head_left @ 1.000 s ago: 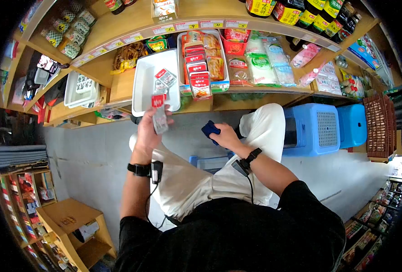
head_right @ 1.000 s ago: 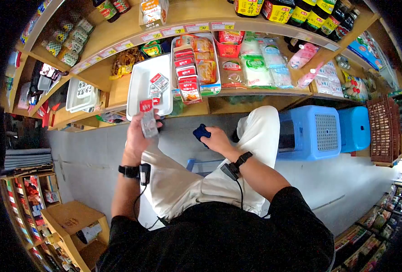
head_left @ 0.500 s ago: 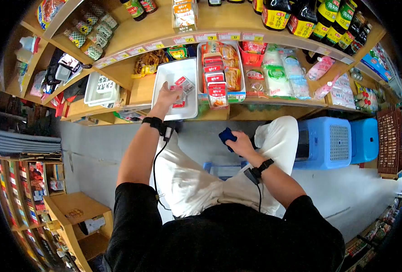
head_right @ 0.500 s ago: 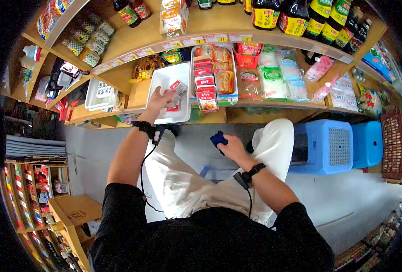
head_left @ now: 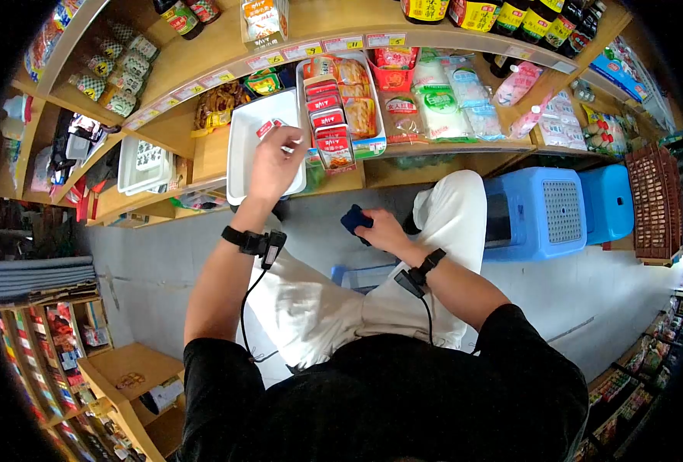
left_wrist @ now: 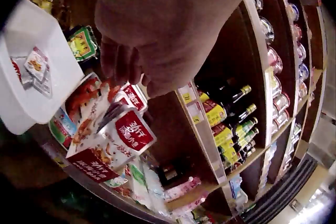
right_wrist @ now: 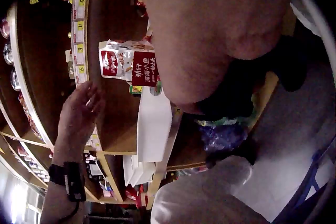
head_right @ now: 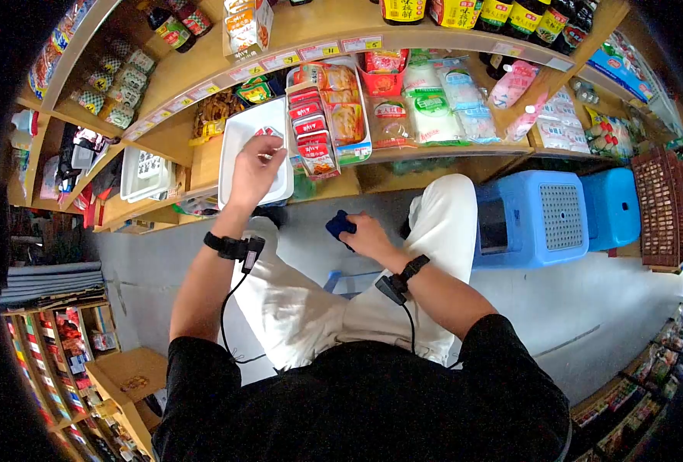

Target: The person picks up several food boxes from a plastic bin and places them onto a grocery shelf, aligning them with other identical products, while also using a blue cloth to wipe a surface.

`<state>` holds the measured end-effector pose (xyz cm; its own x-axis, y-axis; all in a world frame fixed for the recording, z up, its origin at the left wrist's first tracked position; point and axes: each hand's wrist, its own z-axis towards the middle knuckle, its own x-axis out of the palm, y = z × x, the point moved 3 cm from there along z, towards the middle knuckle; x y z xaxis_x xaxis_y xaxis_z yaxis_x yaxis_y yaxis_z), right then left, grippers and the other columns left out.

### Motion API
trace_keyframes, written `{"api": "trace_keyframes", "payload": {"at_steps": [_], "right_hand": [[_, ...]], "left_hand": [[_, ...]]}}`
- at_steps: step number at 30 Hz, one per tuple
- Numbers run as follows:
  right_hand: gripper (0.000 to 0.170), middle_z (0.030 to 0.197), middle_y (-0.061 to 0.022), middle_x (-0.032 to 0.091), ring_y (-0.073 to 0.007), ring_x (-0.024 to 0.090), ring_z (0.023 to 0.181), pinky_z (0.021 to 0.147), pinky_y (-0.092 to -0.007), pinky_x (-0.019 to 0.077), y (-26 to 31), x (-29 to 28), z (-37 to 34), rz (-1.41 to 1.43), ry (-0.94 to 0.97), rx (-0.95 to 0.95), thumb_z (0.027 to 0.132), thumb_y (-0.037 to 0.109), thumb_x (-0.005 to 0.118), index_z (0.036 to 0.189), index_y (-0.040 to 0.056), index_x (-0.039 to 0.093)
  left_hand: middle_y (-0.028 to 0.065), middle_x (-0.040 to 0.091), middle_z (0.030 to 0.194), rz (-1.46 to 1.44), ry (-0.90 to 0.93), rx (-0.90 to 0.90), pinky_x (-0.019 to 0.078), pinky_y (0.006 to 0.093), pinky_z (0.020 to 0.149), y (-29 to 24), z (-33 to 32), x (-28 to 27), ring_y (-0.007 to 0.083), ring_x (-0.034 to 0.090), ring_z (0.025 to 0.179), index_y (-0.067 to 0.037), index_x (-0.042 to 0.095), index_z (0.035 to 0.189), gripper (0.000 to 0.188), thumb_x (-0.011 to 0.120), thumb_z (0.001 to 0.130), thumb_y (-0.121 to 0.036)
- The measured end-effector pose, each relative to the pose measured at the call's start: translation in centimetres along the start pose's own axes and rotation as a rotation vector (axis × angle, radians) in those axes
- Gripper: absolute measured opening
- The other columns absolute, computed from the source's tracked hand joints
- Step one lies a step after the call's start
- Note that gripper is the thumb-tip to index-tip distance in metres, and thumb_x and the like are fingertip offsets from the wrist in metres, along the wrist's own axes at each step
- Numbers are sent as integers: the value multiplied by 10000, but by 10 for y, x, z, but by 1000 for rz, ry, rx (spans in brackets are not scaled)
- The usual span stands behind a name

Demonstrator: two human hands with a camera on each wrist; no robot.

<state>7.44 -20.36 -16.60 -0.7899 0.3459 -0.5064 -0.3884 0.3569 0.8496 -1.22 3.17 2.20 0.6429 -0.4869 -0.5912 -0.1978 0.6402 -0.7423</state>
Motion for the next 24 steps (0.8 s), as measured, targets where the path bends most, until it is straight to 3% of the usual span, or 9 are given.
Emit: {"api": "trace_keyframes", "payload": {"at_steps": [4,12,18,20,22,23,24], "right_hand": [[471,1102,-285,665,-464,662,1017,908,-478,541,1,-3,-1,16,-18,35,772,294,772,1156,24,734],[497,1162,-297,662,-452,664,1049,924,-459,540,0,-11,1,-8,83,76,781,283,780,1183,-4,721],[509,1145,-290,690,-427,683,1063,938,-444,545,0,-11,0,25,-79,95,771,292,796,1141,-44,703],[518,1130,-290,696,-428,685,1061,937,-445,544,-3,-11,1,93,-107,146,763,298,805,1137,-44,697],[503,1054,-228,718,-334,720,962,841,-386,566,-8,-11,4,121,-83,142,796,178,781,1212,-62,629],[503,1054,-228,718,-334,720,962,841,-386,566,-10,-11,5,123,-81,147,796,178,781,1212,-62,629],[485,1029,-196,715,-292,716,924,798,-366,569,-11,-11,6,265,5,255,799,163,774,1207,-53,625]], "left_hand": [[109,696,1031,226,46,127,564,345,743,-22,2,16,232,695,851,-27,696,1078,241,772,856,-80],[141,674,955,263,25,131,565,389,753,-4,5,38,282,693,826,-22,688,1003,197,764,821,-31],[155,678,948,240,47,147,550,380,723,-8,8,28,319,684,824,-15,677,981,148,751,865,-70],[124,671,922,112,48,95,534,343,735,-14,8,19,265,676,829,-22,653,981,119,727,909,-83],[94,669,917,9,29,59,522,317,745,-20,7,6,216,663,835,-28,634,991,96,694,948,-90],[63,666,911,-95,8,23,510,291,754,-20,4,0,168,650,841,-35,615,1002,79,662,987,-97],[63,666,911,-95,9,21,510,291,754,-17,0,-5,168,650,841,-35,615,1002,79,662,987,-97]]}}
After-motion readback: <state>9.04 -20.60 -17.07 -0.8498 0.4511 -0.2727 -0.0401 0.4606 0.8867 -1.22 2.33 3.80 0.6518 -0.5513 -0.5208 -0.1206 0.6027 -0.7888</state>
